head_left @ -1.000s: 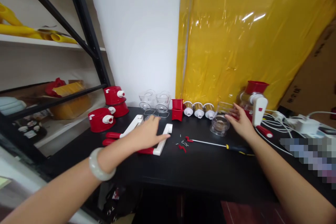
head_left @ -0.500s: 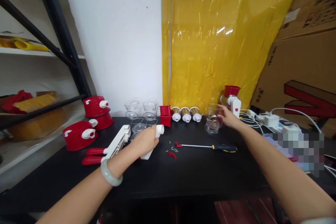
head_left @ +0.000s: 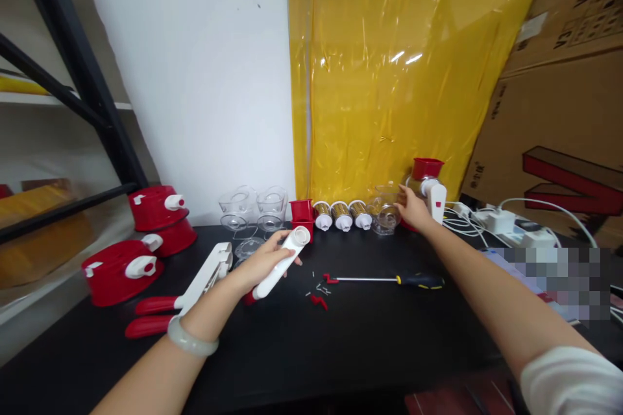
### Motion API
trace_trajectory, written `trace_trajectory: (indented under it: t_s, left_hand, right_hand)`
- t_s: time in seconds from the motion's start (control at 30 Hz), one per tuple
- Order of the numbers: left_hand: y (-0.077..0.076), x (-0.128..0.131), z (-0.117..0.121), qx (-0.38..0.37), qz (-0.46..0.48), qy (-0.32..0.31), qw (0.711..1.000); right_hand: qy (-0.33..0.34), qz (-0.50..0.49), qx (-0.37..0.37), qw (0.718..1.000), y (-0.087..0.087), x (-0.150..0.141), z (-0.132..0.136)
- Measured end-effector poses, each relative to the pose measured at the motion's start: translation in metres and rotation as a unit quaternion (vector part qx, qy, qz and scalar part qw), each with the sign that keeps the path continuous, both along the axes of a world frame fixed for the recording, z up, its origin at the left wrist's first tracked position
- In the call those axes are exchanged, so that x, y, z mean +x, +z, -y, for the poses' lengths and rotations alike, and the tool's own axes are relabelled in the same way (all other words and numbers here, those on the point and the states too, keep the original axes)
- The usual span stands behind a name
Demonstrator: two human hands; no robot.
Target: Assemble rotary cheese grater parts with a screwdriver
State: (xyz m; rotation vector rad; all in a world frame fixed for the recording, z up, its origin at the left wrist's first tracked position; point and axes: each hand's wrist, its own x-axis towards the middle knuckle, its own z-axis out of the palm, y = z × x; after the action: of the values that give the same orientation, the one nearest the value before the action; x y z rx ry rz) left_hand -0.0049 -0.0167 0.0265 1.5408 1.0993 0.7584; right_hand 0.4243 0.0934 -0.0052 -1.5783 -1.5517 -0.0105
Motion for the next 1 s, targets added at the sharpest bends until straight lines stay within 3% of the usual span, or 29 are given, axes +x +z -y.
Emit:
trace_trajectory:
  t_s: [0.1, 0.17, 0.23, 0.3, 0.43, 0.53, 0.63, 0.83, 1.0]
  left_hand:
    - [-0.001, 0.002, 0.002, 0.000, 0.003, 0.034, 0.999]
    - [-0.003, 0.004, 0.004, -0.009, 0.016, 0.045, 0.999]
    - [-0.004, 0.007, 0.006, -0.015, 0.032, 0.043, 0.998]
    - [-0.004, 0.009, 0.008, -0.008, 0.036, 0.043, 0.998]
    - [-0.007, 0.013, 0.010, 0.070, -0.012, 0.048, 0.996]
    - [-0.010, 0.014, 0.011, 0.167, -0.091, 0.045, 0.981]
    - [-0.012, 0.015, 0.013, 0.213, -0.126, 0.042, 0.968]
    - [-0.010, 0.012, 0.013, 0.248, -0.156, 0.046, 0.955]
    - [-0.012, 0.010, 0.007, 0.210, -0.110, 0.061, 0.970]
  right_hand:
    - [0.004, 0.058, 0.084, 0.995, 0.003, -0.011, 0.032]
    - [0.023, 0.094, 0.090, 0.991, -0.001, -0.018, 0.066]
    - [0.112, 0.126, 0.000, 0.986, -0.010, -0.021, 0.104]
    - [0.187, 0.190, -0.113, 0.957, -0.024, -0.019, 0.137]
    - [0.142, 0.225, -0.172, 0.948, -0.048, -0.010, 0.173]
    - [0.167, 0.212, -0.160, 0.949, -0.047, -0.009, 0.178]
    - [0.179, 0.207, -0.120, 0.954, -0.032, -0.015, 0.177]
    - [0.159, 0.155, -0.013, 0.975, 0.002, -0.027, 0.165]
    - [0.121, -0.037, 0.022, 0.992, 0.019, -0.050, 0.132]
